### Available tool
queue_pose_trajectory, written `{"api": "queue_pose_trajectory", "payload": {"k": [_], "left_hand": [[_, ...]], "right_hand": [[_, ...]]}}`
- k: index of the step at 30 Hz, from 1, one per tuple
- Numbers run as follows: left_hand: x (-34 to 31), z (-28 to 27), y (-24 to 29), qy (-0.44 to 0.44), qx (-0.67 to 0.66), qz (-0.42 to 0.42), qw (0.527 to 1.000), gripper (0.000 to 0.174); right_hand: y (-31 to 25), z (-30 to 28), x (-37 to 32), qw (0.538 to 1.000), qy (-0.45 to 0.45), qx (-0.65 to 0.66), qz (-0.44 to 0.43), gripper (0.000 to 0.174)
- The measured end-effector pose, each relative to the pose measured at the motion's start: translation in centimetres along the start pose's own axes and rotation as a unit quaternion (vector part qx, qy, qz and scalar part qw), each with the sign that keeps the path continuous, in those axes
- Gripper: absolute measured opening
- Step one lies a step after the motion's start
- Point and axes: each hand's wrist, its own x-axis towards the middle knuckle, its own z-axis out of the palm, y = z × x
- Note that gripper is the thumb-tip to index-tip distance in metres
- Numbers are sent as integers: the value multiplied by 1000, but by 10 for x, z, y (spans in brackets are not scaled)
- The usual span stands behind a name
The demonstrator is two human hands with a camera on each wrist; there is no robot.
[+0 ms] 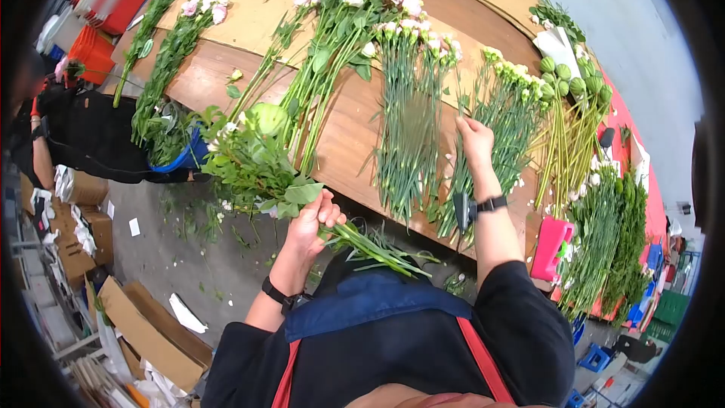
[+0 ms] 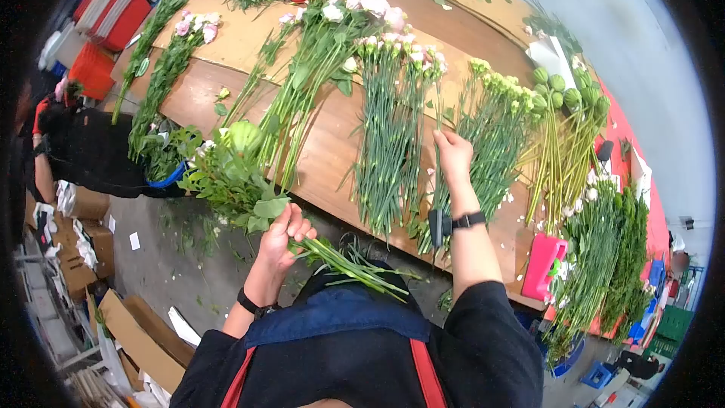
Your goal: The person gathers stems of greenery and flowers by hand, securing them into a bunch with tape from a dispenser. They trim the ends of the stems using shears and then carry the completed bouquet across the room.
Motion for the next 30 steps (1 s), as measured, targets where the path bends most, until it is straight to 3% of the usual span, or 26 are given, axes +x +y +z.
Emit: {"api": "queue_pose_trajectory", "payload": {"k": [5,7,9,11,13,15,17,18,21,23,24,27,29,30], "left_hand": [[9,30,-18,32,22,-31,999,23],[4,66,-16,149,131,-65,978,25],[7,62,-24,77,117,-35,990,24],[9,59,-33,31,87,10,996,26],[1,80,-34,56,51,20,997,25],[1,73,-40,52,65,34,996,25],[2,63,-39,46,62,23,997,26],[-1,65,-32,43,52,6,998,27],[-16,68,-13,76,87,12,993,32],[-25,59,2,96,75,2,993,32],[-25,50,7,64,24,16,998,29],[-30,15,32,10,-36,37,999,24],[-33,-3,56,0,-16,62,998,24],[-35,-12,68,5,-6,69,998,26]], "right_hand": [[-43,-25,-76,999,-31,13,-25,18],[-48,-31,-107,989,-83,-17,-124,12],[-67,-37,-144,976,-162,-37,-142,10],[-61,-32,-168,948,-227,-1,-225,12],[-71,-24,-187,934,-286,-8,-213,12],[-68,-13,-196,909,-310,-17,-277,13],[-77,-9,-201,864,-311,-107,-383,16],[-87,-9,-202,848,-335,-141,-386,17],[-99,2,-196,827,-396,-119,-380,17],[-112,19,-172,803,-504,-61,-312,18],[-118,31,-161,825,-508,-68,-238,20],[-119,93,-108,878,-470,-75,-54,24],[-109,142,-66,907,-407,-76,-73,26],[-93,169,-42,927,-368,-67,-34,25]]}}
